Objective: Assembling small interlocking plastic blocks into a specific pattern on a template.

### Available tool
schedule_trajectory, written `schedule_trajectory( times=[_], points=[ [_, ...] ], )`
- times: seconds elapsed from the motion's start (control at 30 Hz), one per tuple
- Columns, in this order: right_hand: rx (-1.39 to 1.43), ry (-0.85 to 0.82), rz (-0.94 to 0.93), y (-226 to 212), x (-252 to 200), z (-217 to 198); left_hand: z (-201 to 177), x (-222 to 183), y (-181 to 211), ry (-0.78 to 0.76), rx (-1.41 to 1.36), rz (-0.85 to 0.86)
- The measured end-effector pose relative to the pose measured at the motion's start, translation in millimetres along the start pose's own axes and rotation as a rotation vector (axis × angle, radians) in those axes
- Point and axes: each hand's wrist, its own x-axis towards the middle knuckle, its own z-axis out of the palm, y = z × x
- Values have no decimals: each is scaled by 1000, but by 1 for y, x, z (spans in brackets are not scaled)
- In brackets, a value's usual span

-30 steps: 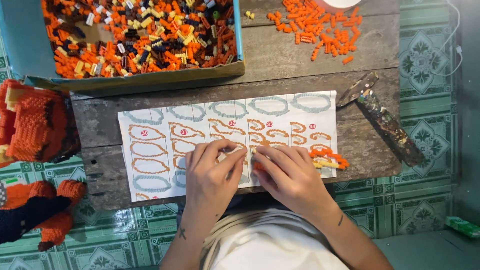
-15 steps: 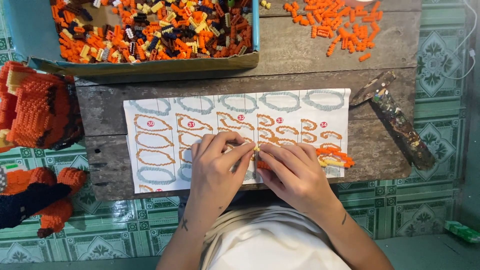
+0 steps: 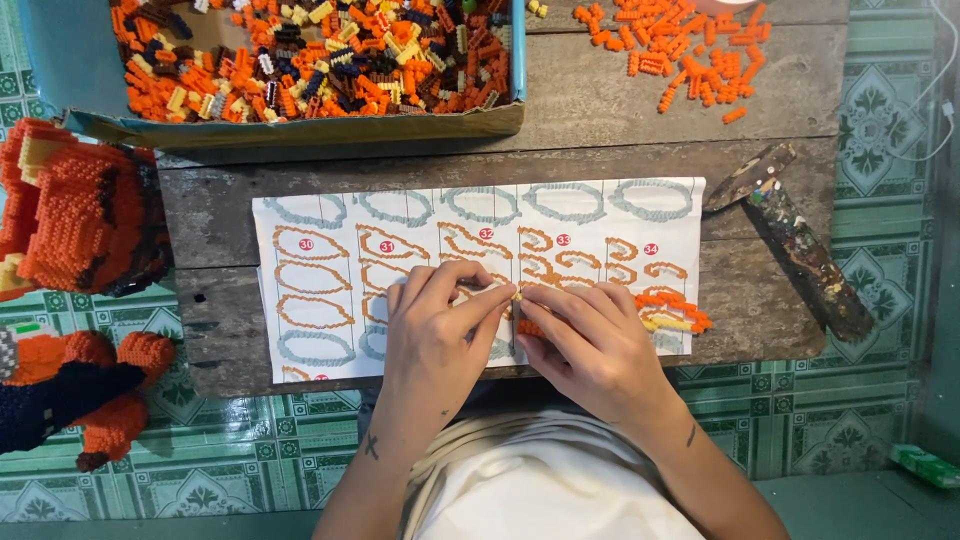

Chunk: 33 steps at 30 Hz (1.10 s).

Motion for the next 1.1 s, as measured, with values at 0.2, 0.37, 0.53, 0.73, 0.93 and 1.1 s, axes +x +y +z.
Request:
schedule_trajectory(
  times=[0.2,0.37,0.53,0.73,0.93,1.1],
  points=[
    [-20,-29,15,-4,4,-4,-2,1,2,-4,-4,-10],
    [-156,-44,-59,-6,12,-5,-4,3,5,-9,-16,-16],
    [-248,-141,-54,-25,30,-22,2,-4,-2,38,73,84],
    [-291,-225,-84,-28,41,-24,-1,-2,3,34,103,96],
    [-90,-320,-51,-6,55,-35,3,-4,3,57,113,105],
    [-379,-149,-85,71,116,-46,13,-6,9,90,162,122]
  ],
)
